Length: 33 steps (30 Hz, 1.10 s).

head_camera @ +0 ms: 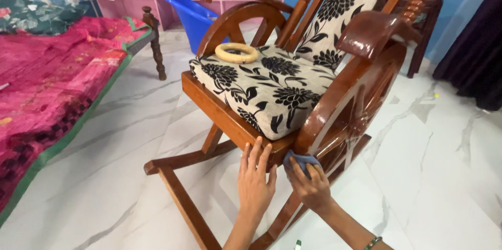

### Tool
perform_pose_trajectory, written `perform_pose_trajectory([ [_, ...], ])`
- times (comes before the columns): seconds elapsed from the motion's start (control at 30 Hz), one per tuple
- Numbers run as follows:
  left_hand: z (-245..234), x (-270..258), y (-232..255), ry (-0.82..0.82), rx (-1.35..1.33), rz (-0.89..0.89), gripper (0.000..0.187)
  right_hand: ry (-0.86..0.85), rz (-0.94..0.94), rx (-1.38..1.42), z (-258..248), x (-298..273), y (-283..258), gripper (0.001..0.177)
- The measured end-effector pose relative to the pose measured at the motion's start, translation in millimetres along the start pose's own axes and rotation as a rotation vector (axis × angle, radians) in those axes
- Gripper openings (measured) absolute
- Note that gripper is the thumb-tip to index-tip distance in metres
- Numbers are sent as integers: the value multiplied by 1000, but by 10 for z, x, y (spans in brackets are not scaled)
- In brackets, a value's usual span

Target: The person wipes a wooden rocking chair with a cloth, spraying cleaner from a green bottle onto the cloth and wiping the chair's legs, rockers, and wheel-shaped side panels. The person moves around the chair to reach different parts while cleaning.

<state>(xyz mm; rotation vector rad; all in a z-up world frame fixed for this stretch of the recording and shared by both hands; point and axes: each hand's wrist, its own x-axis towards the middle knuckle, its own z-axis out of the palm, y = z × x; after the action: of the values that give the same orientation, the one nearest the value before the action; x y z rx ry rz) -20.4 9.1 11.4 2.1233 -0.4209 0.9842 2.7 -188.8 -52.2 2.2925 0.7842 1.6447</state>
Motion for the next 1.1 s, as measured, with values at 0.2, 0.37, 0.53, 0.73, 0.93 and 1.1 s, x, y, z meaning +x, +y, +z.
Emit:
perform_pose_trajectory([
  [0.2,395,-610,-135,138,90,22,65,-187,-286,51,258,-733,-40,34],
  [0.37,852,-1359,-518,-144,125,-74,72,-579,-463,108,459,-1349,-46,29],
  [0.53,1314,-2128,-972,-1025,344,-127,97,-861,-482,-27,466,-1606,-51,34],
  [0.73,1630,-2945,-1247,-1213,81,-103,112,-975,167,472,406,-1658,-120,48],
  [0.93,1950,-3291,-1417,-1220,-17,-152,105,-758,601,1108,491,-2062,-204,54],
  [1.1,2112,-3504,-1531,-1042,-115,-95,69,-1369,1169,1267,682,-2527,-281,53],
])
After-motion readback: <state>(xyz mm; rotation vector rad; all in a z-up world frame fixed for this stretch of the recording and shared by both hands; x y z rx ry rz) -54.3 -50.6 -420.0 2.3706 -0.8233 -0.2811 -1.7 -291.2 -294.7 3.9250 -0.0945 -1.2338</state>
